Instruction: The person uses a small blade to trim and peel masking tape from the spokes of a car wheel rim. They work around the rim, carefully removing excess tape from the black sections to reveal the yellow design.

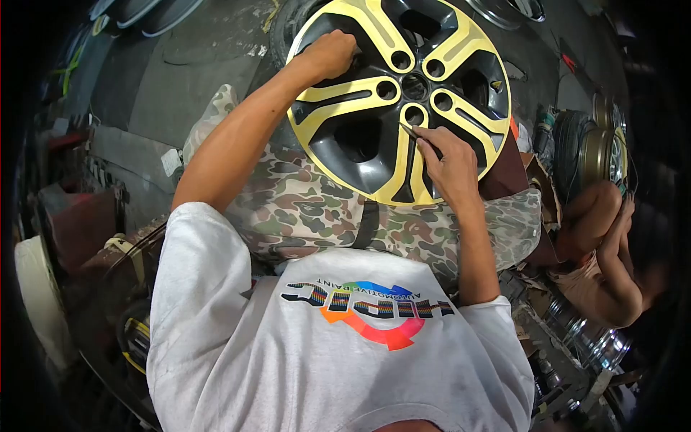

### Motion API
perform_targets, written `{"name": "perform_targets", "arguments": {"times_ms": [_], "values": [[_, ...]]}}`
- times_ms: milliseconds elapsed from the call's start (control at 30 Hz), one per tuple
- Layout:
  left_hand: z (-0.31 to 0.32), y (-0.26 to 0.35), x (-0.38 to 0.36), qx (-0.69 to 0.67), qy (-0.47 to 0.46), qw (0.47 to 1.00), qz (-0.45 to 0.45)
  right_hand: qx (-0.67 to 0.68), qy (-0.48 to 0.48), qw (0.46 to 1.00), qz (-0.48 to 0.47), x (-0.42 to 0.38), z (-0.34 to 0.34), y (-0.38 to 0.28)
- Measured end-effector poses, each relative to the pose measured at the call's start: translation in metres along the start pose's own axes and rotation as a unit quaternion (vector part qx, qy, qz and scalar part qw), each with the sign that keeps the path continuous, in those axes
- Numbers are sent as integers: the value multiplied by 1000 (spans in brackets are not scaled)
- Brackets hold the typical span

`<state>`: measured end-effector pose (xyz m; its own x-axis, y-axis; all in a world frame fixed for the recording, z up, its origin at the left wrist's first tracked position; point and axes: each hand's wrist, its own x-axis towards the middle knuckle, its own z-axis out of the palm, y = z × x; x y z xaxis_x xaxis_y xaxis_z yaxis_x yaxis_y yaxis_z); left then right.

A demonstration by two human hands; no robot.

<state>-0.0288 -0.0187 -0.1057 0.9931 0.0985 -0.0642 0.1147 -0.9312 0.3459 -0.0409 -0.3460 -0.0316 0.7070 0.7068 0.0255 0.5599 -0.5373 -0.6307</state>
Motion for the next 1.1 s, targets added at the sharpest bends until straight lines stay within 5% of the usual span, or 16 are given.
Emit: {"name": "perform_targets", "arguments": {"times_ms": [567, 667, 733, 833, 933, 1000, 1100], "values": [[-41, 9, -4, -53, 104, 993, 24, -116, -81, 989, -33, 4, 9, -13], [-52, 15, -5, -86, 111, 989, -37, -87, -65, 994, -24, 4, 6, -15], [-75, 30, -13, -135, 63, 986, -70, -68, -7, 998, -2, 3, 0, -16], [-75, 31, -11, -114, 56, 992, -14, -68, -52, 996, -1, -1, -5, -10], [-80, 51, -21, -177, -72, 980, 63, -11, -70, 997, -1, -3, -7, -13], [-76, 73, -34, -251, -224, 935, 110, 64, -64, 996, 9, -4, -13, -22], [-57, 97, -45, -295, -322, 885, 161, 124, -35, 992, 17, -6, -18, -23]]}}
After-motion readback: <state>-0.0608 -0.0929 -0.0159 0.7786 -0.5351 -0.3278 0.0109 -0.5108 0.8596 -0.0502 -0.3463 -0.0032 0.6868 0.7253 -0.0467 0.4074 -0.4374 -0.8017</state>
